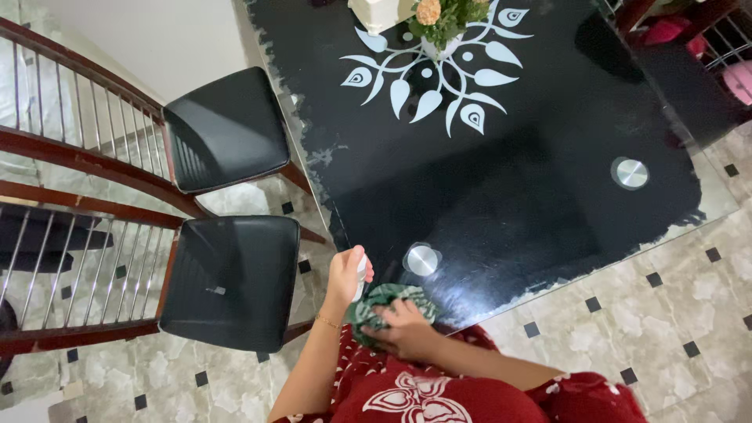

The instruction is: The person cleans a black glass dining table using a spray bottle and a green cloth. They spray the surface and wipe it down, moving a flower vase and a tissue box aside to clean underneath them, then returning the items to their original positions.

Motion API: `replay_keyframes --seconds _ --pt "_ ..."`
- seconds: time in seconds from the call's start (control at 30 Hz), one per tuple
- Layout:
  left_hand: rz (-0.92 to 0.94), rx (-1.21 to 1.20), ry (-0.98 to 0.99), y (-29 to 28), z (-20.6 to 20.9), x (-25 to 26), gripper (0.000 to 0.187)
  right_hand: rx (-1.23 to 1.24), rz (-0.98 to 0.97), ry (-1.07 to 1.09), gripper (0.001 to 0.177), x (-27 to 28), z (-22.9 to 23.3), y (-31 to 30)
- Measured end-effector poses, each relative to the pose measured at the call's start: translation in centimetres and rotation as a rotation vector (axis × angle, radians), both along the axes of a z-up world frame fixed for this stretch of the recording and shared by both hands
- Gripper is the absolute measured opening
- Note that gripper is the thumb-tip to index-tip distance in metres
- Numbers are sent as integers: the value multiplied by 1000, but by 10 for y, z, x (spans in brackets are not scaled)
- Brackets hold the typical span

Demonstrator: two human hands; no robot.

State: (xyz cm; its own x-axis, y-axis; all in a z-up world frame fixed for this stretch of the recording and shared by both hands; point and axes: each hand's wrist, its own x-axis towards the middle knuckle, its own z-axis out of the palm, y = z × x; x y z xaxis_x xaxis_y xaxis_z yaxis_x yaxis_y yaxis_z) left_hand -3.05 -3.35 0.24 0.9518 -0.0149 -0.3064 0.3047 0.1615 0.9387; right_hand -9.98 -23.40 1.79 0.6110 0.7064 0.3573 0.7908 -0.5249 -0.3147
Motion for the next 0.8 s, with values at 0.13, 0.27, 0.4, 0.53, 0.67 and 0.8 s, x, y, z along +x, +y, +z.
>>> replay_keyframes --seconds 0.13,0.27,0.4,0.53,0.67,0.8 --pt "5 41 2 0 17 6 55 -726 -189 182 21 99 8 -32" --pt "-18 251 58 -21 46 34 53 28 -841 -186 31 183 12 -172" --pt "12 701 3 -55 73 89 62 -12 -1134 -228 37 153 -8 -201" --pt "69 865 -87 -97 78 145 64 -100 -883 -59 24 74 -19 -119" --pt "57 956 -66 -138 77 192 66 37 -412 94 51 21 -2 -68" --pt "6 985 -80 -167 81 223 69 20 -313 165 57 41 3 -94"
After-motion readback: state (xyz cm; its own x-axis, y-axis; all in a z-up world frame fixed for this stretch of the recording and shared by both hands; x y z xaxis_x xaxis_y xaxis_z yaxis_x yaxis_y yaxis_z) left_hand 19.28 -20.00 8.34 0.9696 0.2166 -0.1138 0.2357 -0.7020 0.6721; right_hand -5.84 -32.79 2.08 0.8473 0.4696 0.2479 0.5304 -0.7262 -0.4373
